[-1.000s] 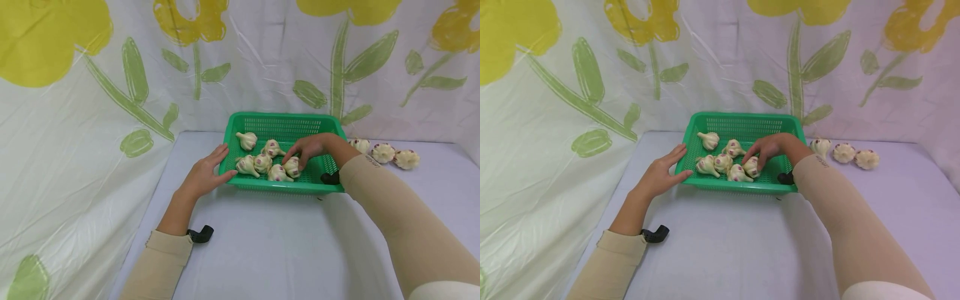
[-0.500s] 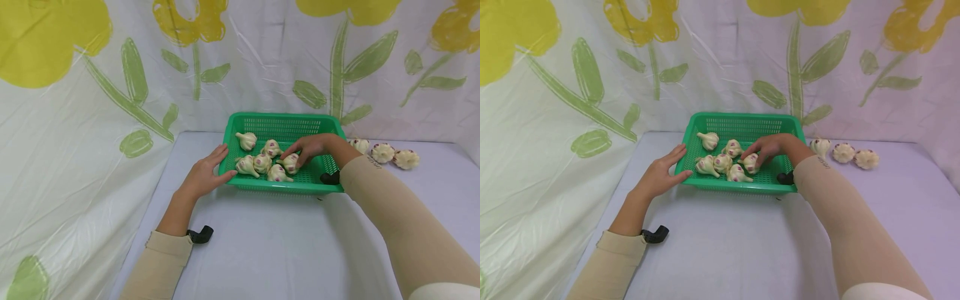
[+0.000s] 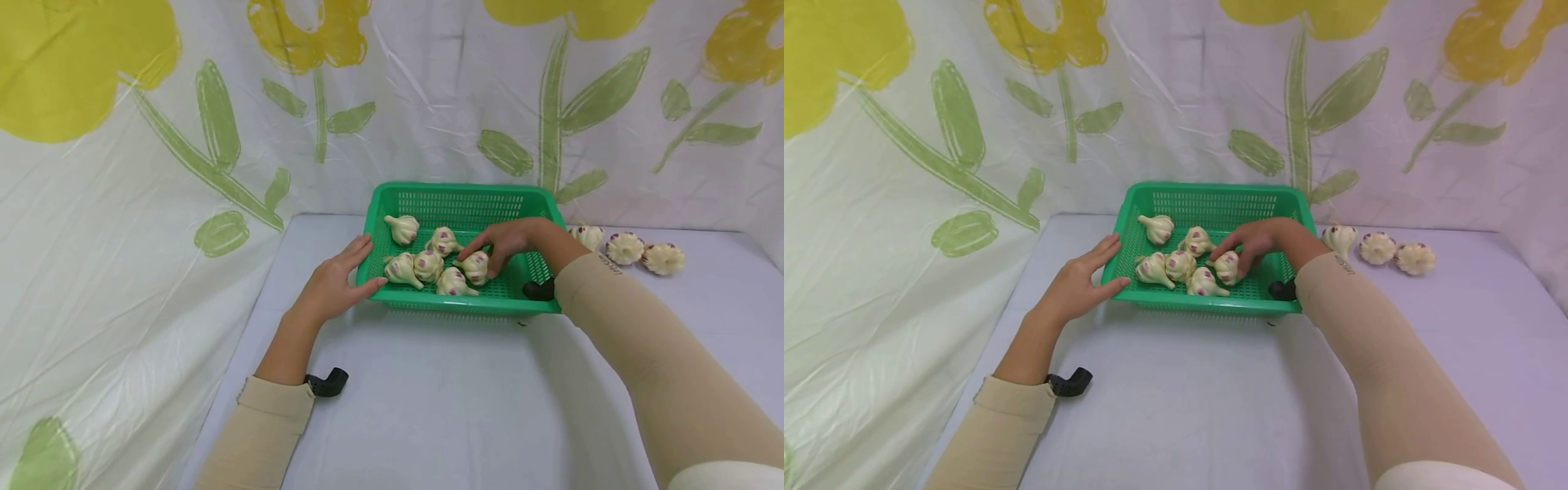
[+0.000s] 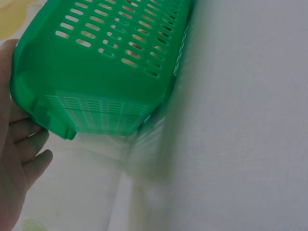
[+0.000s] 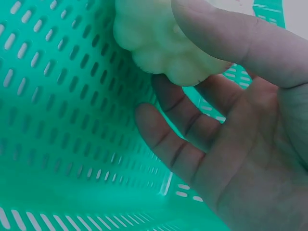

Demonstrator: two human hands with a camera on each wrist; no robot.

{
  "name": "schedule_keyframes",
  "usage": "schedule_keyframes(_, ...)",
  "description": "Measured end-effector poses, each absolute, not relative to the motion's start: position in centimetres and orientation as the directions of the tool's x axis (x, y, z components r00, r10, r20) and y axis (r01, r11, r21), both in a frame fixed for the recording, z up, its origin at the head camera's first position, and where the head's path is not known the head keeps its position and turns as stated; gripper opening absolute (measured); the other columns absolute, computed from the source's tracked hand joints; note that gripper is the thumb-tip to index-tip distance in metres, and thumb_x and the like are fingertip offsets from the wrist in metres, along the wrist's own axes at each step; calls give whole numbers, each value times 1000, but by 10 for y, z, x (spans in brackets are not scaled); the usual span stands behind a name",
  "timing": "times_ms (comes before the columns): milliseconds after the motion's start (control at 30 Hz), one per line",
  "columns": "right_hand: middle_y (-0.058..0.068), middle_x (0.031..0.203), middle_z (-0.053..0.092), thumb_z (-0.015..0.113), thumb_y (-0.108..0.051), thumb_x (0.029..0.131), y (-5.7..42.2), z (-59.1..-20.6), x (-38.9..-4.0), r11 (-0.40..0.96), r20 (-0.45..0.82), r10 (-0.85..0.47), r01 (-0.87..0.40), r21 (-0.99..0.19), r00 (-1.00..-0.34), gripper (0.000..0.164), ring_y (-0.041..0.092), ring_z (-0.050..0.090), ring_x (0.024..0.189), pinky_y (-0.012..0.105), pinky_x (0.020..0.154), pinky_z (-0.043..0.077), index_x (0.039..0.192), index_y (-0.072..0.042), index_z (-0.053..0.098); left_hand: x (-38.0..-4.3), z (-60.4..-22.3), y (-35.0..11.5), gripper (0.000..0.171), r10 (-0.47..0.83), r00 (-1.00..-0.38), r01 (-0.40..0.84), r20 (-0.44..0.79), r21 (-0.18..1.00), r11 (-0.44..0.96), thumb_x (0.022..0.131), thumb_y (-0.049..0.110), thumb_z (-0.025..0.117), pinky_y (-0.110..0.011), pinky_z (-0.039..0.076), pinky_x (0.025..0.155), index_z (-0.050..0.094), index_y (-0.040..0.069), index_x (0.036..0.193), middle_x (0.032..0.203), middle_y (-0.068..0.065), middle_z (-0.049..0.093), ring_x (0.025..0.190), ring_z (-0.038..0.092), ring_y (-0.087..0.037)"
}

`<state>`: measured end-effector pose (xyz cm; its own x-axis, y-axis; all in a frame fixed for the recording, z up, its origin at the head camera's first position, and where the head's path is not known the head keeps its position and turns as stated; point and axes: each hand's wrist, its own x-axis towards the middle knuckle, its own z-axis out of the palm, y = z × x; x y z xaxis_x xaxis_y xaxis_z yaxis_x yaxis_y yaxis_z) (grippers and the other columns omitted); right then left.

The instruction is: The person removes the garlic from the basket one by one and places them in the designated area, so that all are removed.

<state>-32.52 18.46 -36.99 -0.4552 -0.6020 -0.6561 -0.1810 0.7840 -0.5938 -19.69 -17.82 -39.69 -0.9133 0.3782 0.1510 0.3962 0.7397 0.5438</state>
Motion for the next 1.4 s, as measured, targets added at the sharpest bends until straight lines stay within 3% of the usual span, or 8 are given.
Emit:
schedule_keyframes(400,12,158,30,77,-11,80,179,-373,-325,795,-675,-595,-195,-575,-436,71,30,48,129,39,99,47,144,-27,52,-196,-397,-178,79,379,-913,399,153,540,741,92,59,59,-49,32,117,36,14,153,162,5,26,150,25,-18)
schedule_keyframes(733,13,161,24,76,-21,85,181,-371,-323,798,-662,-582,-174,-577,-472,70,28,37,133,40,96,50,148,-24,47,-196,-396,-177,79,384,-910,403,154,538,740,92,57,59,-47,32,117,36,13,153,162,4,26,150,25,-18)
schedule_keyframes(1033,17,159,29,77,-22,84,182,-371,-325,808,-631,-575,-240,-538,-520,72,31,39,135,44,96,51,149,-21,46,-197,-396,-178,78,387,-908,409,161,547,730,93,56,60,-48,32,117,36,12,153,162,4,26,150,25,-17)
schedule_keyframes(1267,17,160,27,81,-20,79,182,-371,-326,814,-620,-574,-290,-504,-534,77,39,20,147,56,109,37,148,-23,47,-197,-396,-178,79,389,-906,414,168,545,729,92,57,59,-47,32,117,36,12,153,162,4,26,150,25,-18)
schedule_keyframes(1400,17,160,27,80,-21,80,182,-371,-326,815,-625,-572,-285,-504,-531,76,39,23,146,55,108,39,148,-23,47,-198,-397,-178,78,389,-905,417,173,544,728,92,56,60,-47,32,117,36,12,153,162,4,26,150,24,-17)
